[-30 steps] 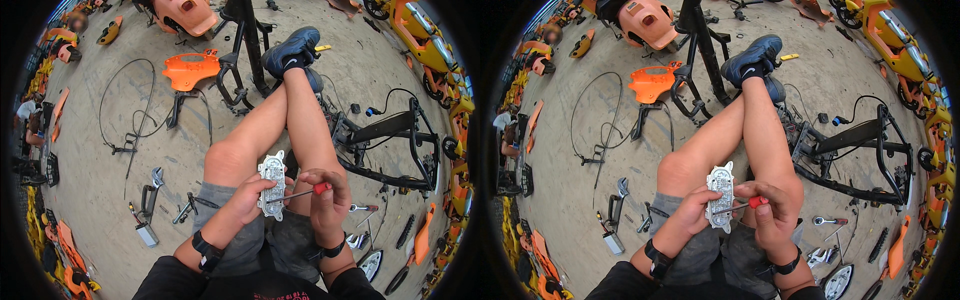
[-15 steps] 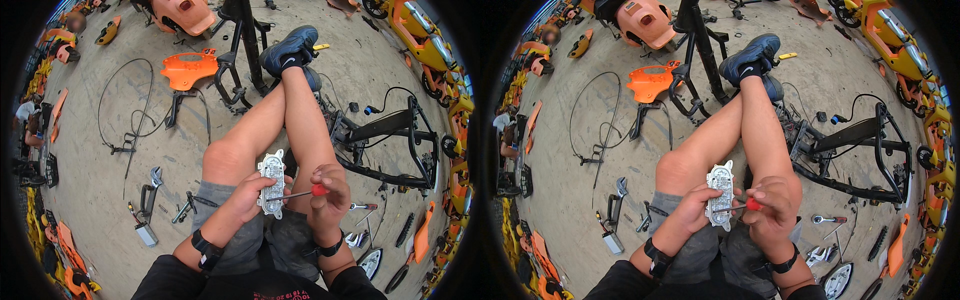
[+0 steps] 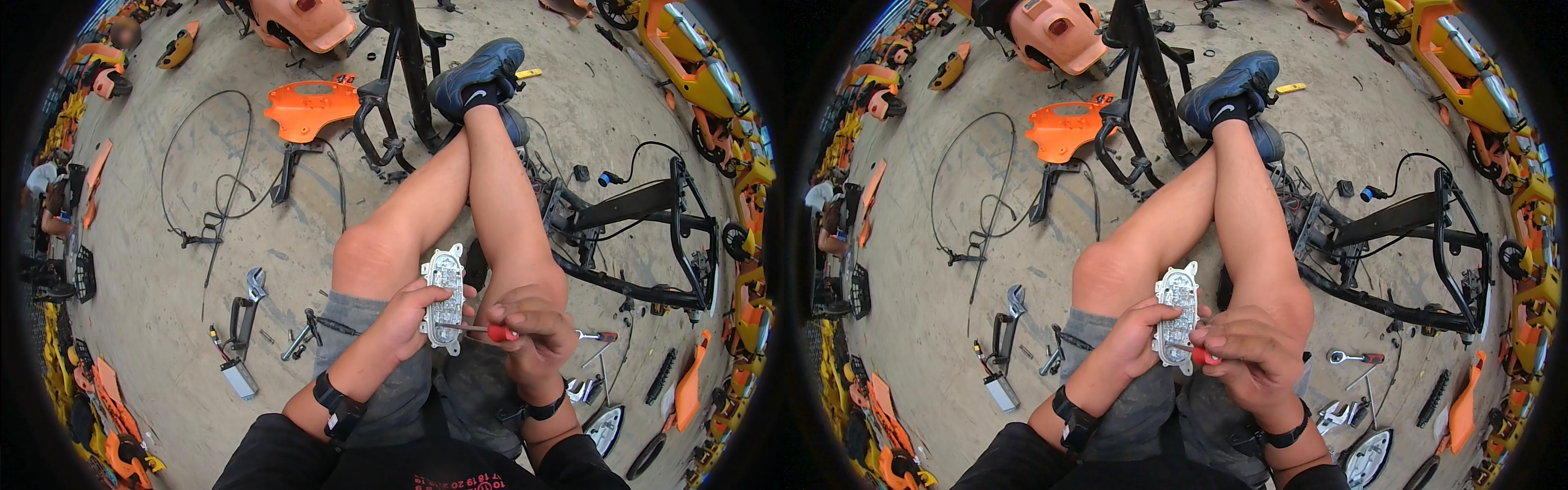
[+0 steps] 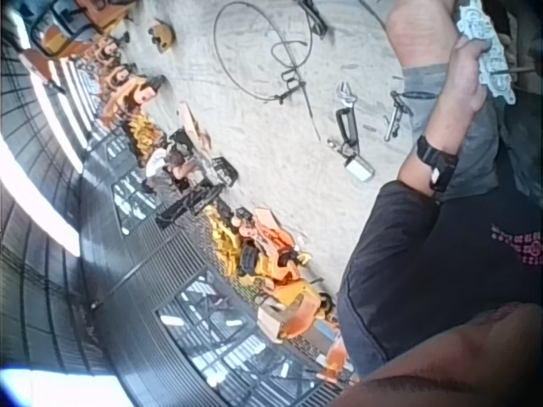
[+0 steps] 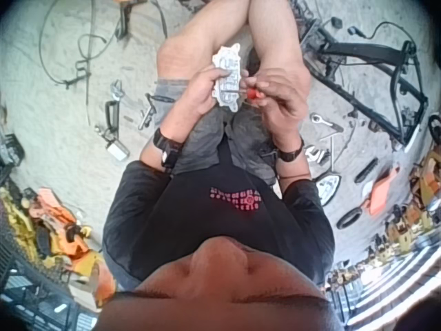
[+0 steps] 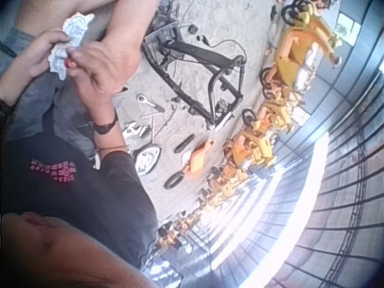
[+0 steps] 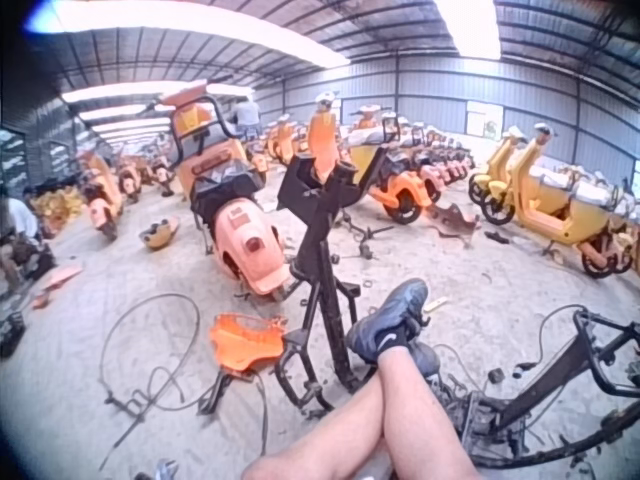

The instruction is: The person unscrews and removes a plastic cover from an electronic circuit board, then fits and secures a black casing onto the board.

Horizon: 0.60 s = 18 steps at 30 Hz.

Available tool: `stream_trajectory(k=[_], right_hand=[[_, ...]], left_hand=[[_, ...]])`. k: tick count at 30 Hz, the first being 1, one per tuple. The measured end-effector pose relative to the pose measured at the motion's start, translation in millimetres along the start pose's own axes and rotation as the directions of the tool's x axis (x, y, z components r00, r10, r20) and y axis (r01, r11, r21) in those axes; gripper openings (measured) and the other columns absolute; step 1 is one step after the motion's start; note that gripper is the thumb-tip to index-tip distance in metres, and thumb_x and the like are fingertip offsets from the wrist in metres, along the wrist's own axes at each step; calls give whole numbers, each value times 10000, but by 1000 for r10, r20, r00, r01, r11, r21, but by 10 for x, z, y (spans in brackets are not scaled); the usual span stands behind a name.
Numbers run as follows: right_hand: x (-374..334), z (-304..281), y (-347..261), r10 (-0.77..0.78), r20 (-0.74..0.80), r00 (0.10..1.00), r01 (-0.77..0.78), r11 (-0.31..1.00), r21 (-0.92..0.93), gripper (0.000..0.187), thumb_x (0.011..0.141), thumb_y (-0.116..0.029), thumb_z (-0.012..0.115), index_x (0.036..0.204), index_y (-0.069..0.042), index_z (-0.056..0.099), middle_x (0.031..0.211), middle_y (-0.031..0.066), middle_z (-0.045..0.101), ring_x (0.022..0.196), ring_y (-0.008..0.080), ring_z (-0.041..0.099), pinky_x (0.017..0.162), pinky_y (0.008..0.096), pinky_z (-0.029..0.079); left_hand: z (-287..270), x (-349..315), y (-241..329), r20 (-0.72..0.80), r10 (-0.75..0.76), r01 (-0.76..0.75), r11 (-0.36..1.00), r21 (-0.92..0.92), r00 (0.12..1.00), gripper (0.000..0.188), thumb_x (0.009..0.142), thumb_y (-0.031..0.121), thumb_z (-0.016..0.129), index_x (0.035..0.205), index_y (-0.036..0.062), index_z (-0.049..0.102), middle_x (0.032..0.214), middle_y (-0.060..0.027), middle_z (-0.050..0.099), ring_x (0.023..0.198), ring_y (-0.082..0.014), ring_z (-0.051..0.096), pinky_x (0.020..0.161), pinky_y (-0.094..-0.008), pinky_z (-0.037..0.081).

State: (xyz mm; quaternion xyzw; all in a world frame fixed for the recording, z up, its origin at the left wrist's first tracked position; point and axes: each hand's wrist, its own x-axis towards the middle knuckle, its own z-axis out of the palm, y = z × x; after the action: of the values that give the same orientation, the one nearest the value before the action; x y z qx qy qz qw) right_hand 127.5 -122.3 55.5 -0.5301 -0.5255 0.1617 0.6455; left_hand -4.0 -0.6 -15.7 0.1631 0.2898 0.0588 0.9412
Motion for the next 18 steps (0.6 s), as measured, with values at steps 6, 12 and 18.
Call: stream_trajectory(k=[6, 12, 18], right_hand=[[-60, 66, -11, 64, -197, 978, -61, 998, 18, 316, 810, -150, 788, 1018, -41, 576, 847, 73, 598, 770, 174, 522, 714, 310, 457], [-48, -22, 121, -139, -104, 985, 112, 968, -225, 261, 891, -175, 698, 1090, -36, 601, 908, 96, 617, 837, 214, 548, 755, 352, 474], [47, 61, 17, 30, 8, 1000, -30, 999, 39, 261, 914, -157, 670, 1137, -27, 632, 950, 129, 663, 943, 264, 584, 832, 406, 485]], left_hand=[[9, -15, 4, -10, -10, 10, 1000, 20, 1000, 303, 919, 78, 488, 1209, -3, 517, 1110, -156, 662, 916, -252, 683, 784, -400, 582], [50, -24, 26, -2, 19, -19, 1000, 14, 1000, 307, 918, 72, 484, 1215, 2, 514, 1115, -163, 660, 919, -258, 681, 790, -404, 580], [41, -13, 8, -15, 45, -45, 999, 5, 999, 304, 921, 65, 476, 1215, -3, 511, 1120, -168, 655, 925, -261, 678, 792, -409, 578]])
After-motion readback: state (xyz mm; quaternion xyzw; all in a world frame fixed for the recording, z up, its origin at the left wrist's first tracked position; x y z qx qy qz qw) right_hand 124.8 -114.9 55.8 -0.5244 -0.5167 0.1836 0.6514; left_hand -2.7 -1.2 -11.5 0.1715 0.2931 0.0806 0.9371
